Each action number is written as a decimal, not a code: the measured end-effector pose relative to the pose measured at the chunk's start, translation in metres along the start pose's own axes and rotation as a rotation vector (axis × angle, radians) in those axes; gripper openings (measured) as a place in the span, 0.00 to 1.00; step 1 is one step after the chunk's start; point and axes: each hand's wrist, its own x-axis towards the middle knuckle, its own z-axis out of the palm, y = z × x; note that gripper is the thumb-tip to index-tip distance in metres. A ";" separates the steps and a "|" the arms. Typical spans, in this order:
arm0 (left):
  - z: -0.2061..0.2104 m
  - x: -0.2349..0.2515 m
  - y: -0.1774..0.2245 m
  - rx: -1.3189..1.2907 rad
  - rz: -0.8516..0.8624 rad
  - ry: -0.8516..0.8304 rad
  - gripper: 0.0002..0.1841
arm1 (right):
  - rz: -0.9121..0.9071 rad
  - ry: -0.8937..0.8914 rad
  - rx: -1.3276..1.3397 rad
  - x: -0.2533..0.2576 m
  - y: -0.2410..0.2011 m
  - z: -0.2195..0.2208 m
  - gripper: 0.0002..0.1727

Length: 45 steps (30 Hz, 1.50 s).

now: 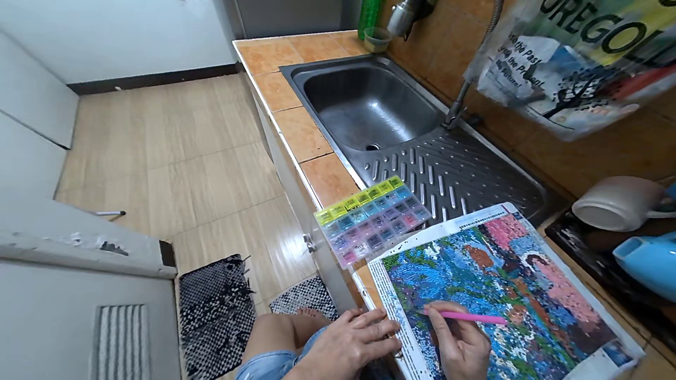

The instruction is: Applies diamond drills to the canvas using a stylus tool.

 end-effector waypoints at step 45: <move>0.002 0.000 0.000 0.007 0.000 0.006 0.27 | -0.069 0.014 0.009 0.001 0.005 0.005 0.04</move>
